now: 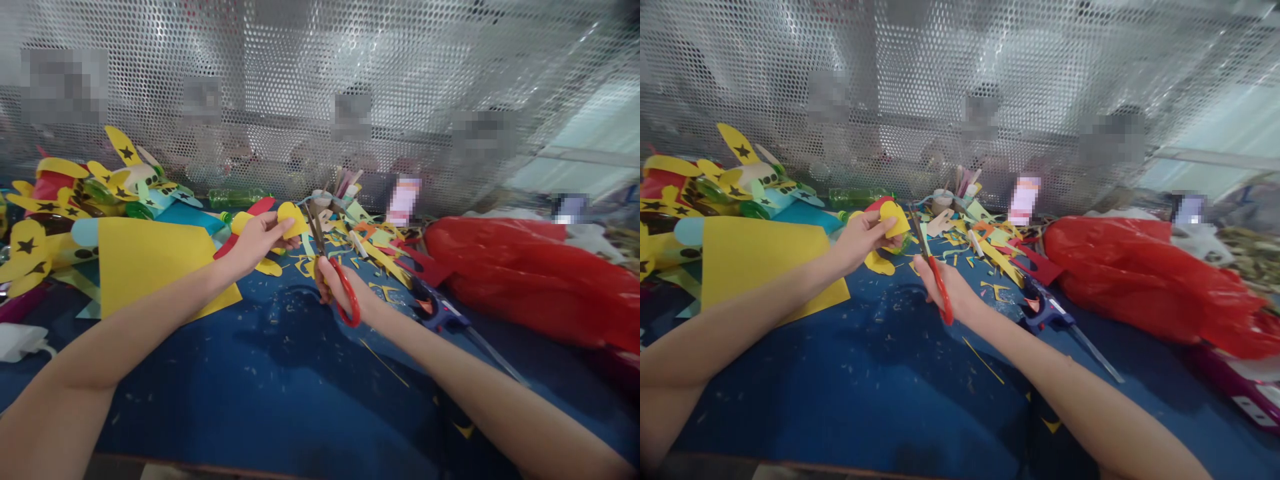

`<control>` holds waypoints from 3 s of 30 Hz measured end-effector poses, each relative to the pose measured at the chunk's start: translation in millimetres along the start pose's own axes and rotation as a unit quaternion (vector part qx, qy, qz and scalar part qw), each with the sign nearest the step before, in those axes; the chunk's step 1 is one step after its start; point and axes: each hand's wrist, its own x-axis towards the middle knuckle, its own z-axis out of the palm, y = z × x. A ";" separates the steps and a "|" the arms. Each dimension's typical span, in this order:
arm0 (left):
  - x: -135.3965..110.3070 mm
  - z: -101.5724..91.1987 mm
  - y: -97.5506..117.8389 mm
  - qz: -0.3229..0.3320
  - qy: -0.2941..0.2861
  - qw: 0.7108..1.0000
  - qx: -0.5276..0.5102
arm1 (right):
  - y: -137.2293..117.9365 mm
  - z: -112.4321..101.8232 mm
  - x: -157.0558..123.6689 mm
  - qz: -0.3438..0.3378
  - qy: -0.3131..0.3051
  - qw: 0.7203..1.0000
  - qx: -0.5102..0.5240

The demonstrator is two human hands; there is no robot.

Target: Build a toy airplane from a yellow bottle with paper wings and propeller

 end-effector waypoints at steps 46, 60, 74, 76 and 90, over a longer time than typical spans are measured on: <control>-7.8 12.3 6.8 -0.034 0.026 0.999 -0.028 | 4.3 1.8 -4.1 -0.054 0.084 0.990 -0.100; -4.2 7.3 1.2 -0.029 0.014 0.999 -0.034 | -2.8 -5.6 -3.2 -0.015 0.013 0.994 -0.111; -3.9 8.7 0.2 -0.047 0.011 0.998 -0.050 | 1.3 -5.0 -2.7 -0.023 0.016 0.995 -0.092; -4.1 9.5 0.4 -0.052 0.008 0.997 -0.057 | 2.7 -4.8 -2.5 -0.021 0.016 0.996 -0.088; -6.3 10.0 -4.5 -0.064 -0.018 0.996 -0.060 | 4.5 -1.4 -1.8 -0.004 0.048 0.991 -0.126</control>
